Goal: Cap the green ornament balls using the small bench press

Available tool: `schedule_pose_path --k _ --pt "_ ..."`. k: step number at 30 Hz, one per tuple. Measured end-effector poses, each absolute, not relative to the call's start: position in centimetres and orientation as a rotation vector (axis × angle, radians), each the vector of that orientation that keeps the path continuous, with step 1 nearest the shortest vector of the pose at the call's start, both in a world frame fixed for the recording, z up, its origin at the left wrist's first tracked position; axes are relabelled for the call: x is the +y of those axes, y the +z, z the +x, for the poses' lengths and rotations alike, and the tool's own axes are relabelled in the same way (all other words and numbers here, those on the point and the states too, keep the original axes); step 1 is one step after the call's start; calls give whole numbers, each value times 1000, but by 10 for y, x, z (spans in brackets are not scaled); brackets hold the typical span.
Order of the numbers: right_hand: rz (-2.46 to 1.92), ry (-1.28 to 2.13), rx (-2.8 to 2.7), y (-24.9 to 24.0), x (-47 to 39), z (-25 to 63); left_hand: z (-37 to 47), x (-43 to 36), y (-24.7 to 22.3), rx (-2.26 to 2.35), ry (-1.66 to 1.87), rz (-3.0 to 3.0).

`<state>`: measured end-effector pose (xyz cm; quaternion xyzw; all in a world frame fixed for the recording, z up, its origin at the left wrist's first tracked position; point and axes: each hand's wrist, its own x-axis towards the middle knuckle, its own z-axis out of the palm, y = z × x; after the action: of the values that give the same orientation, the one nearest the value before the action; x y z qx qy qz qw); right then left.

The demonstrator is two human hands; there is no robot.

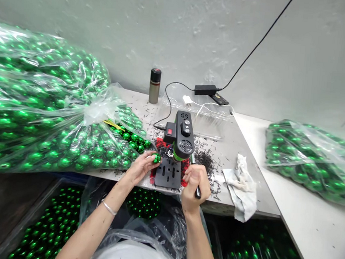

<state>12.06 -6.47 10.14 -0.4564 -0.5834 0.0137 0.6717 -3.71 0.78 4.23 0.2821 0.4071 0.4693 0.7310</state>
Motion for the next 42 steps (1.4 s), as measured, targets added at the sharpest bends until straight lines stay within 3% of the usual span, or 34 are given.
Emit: schedule_pose_path --k 13,31,42 --pt "-1047 69 -1325 116 -64 122 5 -17 10 1304 1089 1793" --pt "-1078 50 -1341 106 -69 123 6 -15 3 1245 1113 1899" --pt "-974 -156 -1379 34 -59 127 8 -15 -2 1283 1085 1936"
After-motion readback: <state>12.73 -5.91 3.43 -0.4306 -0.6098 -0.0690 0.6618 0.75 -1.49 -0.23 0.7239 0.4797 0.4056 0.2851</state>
